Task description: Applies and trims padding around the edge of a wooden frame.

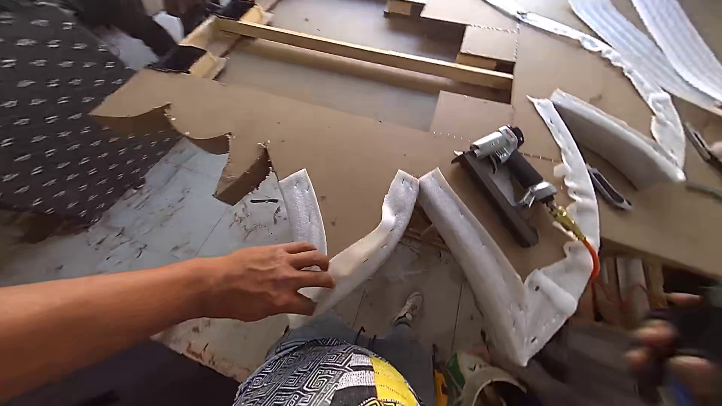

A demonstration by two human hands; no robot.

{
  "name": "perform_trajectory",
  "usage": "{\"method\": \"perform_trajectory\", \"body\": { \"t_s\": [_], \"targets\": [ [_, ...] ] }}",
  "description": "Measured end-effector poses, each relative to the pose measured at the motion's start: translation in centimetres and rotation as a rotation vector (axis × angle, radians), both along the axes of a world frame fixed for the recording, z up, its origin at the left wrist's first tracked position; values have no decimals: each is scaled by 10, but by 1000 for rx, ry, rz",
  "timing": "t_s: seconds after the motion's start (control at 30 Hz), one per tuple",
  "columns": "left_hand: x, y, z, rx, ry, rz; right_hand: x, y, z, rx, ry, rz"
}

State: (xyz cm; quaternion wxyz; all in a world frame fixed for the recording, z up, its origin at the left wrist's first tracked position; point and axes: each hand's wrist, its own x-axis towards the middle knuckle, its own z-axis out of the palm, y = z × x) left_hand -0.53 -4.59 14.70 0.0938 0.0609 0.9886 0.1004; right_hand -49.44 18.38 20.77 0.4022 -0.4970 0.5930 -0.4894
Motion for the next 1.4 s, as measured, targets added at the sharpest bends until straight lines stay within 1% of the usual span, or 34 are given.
{"method": "perform_trajectory", "body": {
  "t_s": [0.1, 0.17, 0.23, 0.3, 0.37, 0.43, 0.53, 0.6, 0.73, 0.83, 0.93, 1.1, 1.17, 1.23, 1.33, 1.4],
  "targets": [
    [-9, -28, -14, 141, 77, -168, 117, 23, -47, 72, 179, -13],
    [-7, -41, -26, 229, 126, -232, 196, 34, -74, 140, 261, -65],
    [-6, -50, -32, 254, 168, -294, 269, 46, -93, 252, 324, -161],
    [-15, -56, -32, 239, 199, -380, 335, 67, -101, 348, 416, -299],
    [-30, -60, -27, 196, 204, -467, 392, 82, -104, 388, 473, -432],
    [-51, -60, -13, 165, 125, -565, 437, 90, -104, 473, 606, -510],
    [-82, -52, 4, 58, -23, -738, 483, 79, -103, 576, 787, -594],
    [-96, -46, 14, 21, -108, -805, 500, 63, -108, 588, 862, -662],
    [-106, -38, 21, -20, -161, -890, 517, 28, -112, 598, 990, -767],
    [-108, -36, 26, -55, -167, -917, 522, 8, -115, 569, 1029, -821],
    [-106, -39, 26, -64, -169, -915, 532, 1, -114, 548, 999, -855],
    [-108, -45, 24, -21, -192, -848, 527, -23, -105, 609, 1053, -933],
    [-109, -48, 24, -3, -201, -811, 523, -33, -98, 628, 1045, -903],
    [-112, -53, 27, 41, -226, -763, 521, -40, -87, 693, 1005, -866],
    [-115, -61, 26, 140, -274, -720, 512, -49, -82, 720, 1042, -886],
    [-117, -67, 23, 198, -299, -708, 510, -57, -74, 744, 1007, -851]
  ]
}}
